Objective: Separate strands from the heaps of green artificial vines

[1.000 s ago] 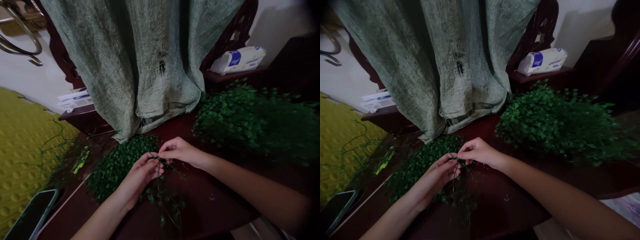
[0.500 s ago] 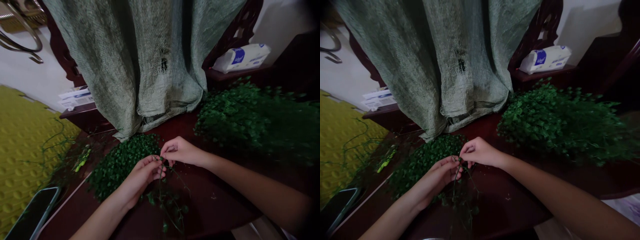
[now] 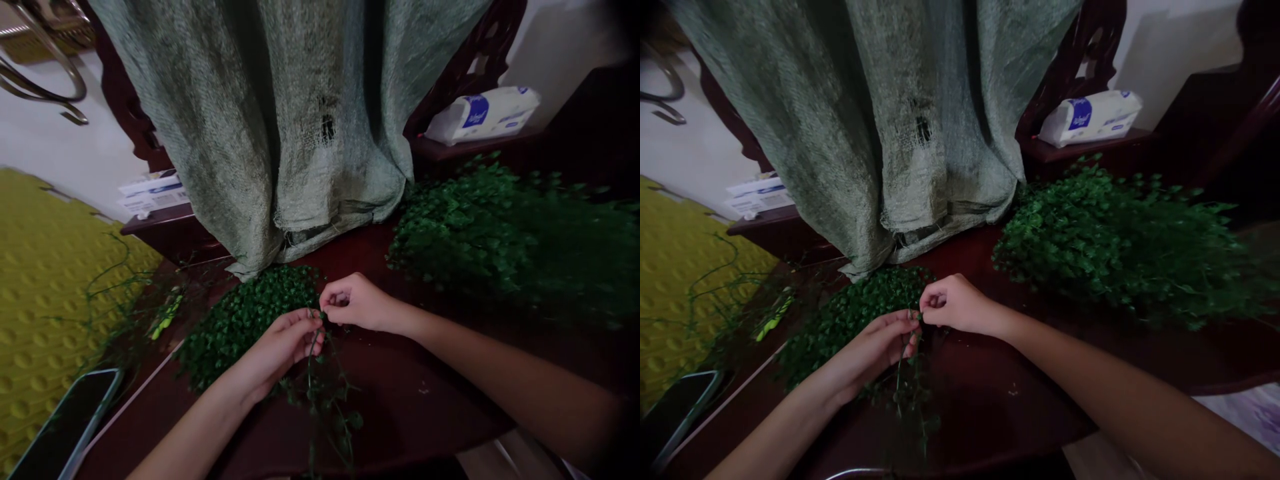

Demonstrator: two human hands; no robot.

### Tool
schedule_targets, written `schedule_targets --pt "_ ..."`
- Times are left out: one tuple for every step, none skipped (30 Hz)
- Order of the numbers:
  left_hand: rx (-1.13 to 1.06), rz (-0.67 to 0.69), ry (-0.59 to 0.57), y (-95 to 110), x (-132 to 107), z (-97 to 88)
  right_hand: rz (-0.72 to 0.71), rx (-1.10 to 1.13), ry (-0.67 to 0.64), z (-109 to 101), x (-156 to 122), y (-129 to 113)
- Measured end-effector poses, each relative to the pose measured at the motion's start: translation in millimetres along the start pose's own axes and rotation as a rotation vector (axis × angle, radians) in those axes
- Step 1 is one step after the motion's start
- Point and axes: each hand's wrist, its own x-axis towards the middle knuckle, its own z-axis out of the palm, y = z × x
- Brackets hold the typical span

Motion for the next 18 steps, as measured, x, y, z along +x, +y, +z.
schedule_targets --pt "-0.001 -0.002 0.003 0.1 1.2 -0.6 0.019 0.022 -0.009 0.6 0.8 1.4" --pt "-0.001 -0.007 0.007 0.1 2.4 -1.2 0.041 0.046 -0.017 1.3 1.7 2.5" --pt "-0.002 -0.013 0.011 0.0 3.6 -1.6 0.064 0.068 -0.023 1.8 2.6 3.3" --pt "-0.002 -0.019 0.015 -0.2 4.6 -1.9 0.083 0.085 -0.023 2.3 3.4 3.6" --pt "-0.002 -0.022 0.019 -0.5 5.2 -2.0 0.096 0.095 -0.016 2.7 4.0 3.6" --pt "0.000 -0.022 0.024 -0.8 5.4 -1.8 0.105 0.101 -0.007 3.0 4.4 3.3" --pt "0.001 -0.017 0.031 -1.1 5.0 -1.3 0.109 0.107 0.001 3.1 4.4 2.6" --pt "0.006 -0.008 0.037 -1.3 4.1 -0.5 0.109 0.113 0.007 3.1 4.3 1.9" --pt "0.016 0.004 0.041 -1.4 2.9 0.6 0.108 0.118 0.010 3.0 3.9 1.2" --pt "0.032 0.017 0.045 -1.4 1.5 1.9 0.105 0.121 0.013 2.9 3.6 0.6" --pt "0.050 0.029 0.046 -1.2 0.0 3.3 0.104 0.123 0.015 2.7 3.3 0.3" --pt "0.069 0.038 0.043 -0.8 -1.3 4.7 0.103 0.124 0.016 2.5 3.1 0.1" --pt "0.084 0.045 0.039 -0.3 -2.5 6.0 0.103 0.125 0.014 2.2 3.0 0.1" --pt "0.094 0.048 0.034 0.2 -3.3 7.0 0.105 0.128 0.008 1.8 3.0 0.3" --pt "0.096 0.049 0.030 0.6 -3.9 7.7 0.107 0.132 0.000 1.4 3.1 0.4" --pt "0.090 0.049 0.028 1.0 -4.2 8.0 0.108 0.134 -0.013 1.0 3.2 0.6" --pt "0.077 0.048 0.027 1.2 -4.3 8.0 0.108 0.137 -0.025 0.5 3.3 0.6" --pt "0.059 0.046 0.026 1.2 -4.1 7.7 0.107 0.139 -0.037 0.2 3.5 0.5"
